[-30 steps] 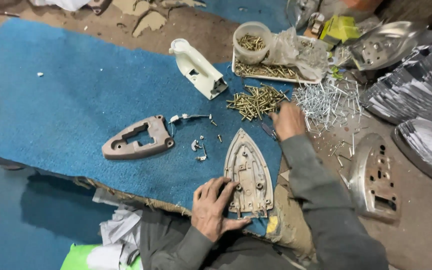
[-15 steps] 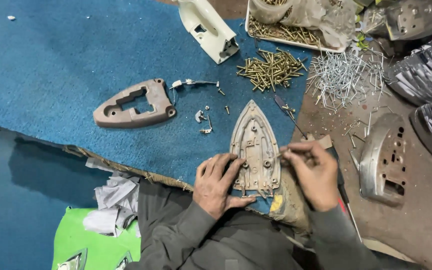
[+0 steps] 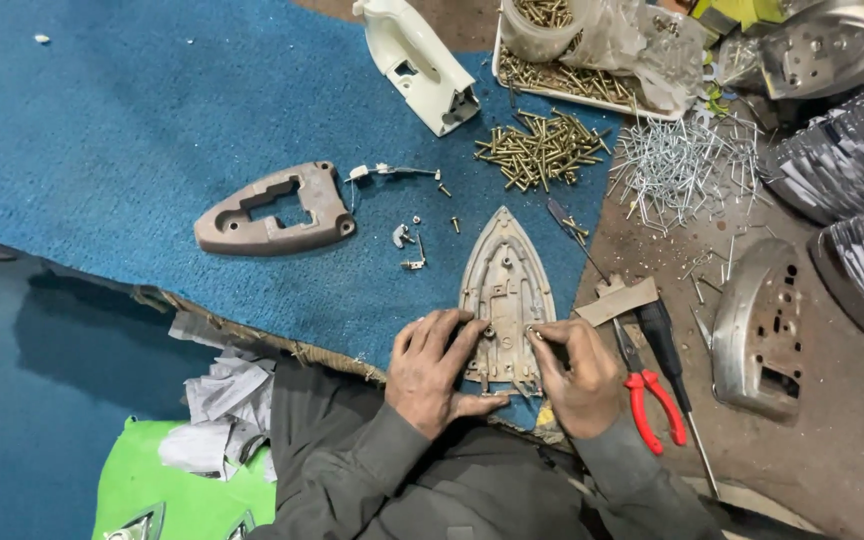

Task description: Assembling the internal components and base plate of an electric iron using manual tools

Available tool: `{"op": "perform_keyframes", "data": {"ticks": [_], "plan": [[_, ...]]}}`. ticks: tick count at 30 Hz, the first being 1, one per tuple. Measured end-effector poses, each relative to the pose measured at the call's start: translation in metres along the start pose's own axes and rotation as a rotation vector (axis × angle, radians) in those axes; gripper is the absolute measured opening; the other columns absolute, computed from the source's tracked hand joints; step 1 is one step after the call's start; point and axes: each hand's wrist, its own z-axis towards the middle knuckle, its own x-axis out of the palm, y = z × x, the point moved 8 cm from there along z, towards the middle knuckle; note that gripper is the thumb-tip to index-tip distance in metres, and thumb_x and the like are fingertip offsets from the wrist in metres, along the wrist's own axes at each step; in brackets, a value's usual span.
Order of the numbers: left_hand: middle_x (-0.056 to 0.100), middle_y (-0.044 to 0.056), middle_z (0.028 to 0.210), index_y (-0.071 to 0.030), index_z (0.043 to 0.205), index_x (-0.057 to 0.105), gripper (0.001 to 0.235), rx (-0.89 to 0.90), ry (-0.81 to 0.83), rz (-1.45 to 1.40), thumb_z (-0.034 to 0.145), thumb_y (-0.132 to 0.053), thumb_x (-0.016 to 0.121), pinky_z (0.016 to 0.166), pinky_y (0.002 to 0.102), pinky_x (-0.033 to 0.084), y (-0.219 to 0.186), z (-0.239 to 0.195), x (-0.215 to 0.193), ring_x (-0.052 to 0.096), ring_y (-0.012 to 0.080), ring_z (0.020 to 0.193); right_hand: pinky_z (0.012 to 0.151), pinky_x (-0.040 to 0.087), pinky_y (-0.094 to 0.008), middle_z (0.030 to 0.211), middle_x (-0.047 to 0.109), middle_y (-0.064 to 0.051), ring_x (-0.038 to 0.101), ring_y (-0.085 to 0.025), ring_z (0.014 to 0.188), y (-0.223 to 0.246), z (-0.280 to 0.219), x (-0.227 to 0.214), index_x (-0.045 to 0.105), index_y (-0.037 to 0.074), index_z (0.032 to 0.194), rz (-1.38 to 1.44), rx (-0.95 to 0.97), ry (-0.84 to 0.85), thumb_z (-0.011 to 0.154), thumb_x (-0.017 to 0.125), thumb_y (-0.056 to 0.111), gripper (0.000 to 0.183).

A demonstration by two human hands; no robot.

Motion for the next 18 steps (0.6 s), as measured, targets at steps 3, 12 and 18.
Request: {"op": "perform_keyframes", "data": {"ticks": [3,12,18], "plan": [[0.056,0.01,0.143,-0.02,0.149,0.054,0.091,0.021,0.054,0.068,0.083,-0.083,0.057,0.109,0.057,0.038,0.0,-0.002,-0.001,0.054,0.0356,0.134,0.068,0.065,-0.032,0.089,0.074,-0.015,0.077,-0.027,0.077,0.0,0.001,-0.008,0.068,0.001,0.096,0.032,-0.002,0.007,0.089,0.079,0.001,0.013],[0.051,0.013,0.148,-0.018,0.153,0.048,0.088,0.044,0.117,0.117,0.09,-0.08,0.051,0.107,0.062,0.042,-0.004,-0.002,0.0,0.051,0.0381,0.138,0.086,0.068,-0.035,0.107,0.074,-0.02,0.077,-0.03,0.096,-0.034,0.056,0.011,0.064,-0.003,0.111,0.263,0.414,-0.019,0.096,0.069,-0.007,0.016],[0.052,0.014,0.145,-0.015,0.152,0.047,0.086,0.047,0.13,0.072,0.092,-0.077,0.051,0.106,0.061,0.041,-0.008,0.007,-0.011,0.052,0.038,0.137,0.076,0.065,-0.038,0.1,0.074,-0.014,0.074,-0.026,0.086,-0.039,0.071,0.051,0.066,0.0,0.104,0.075,0.074,0.109,0.096,0.074,0.004,0.012]]}}
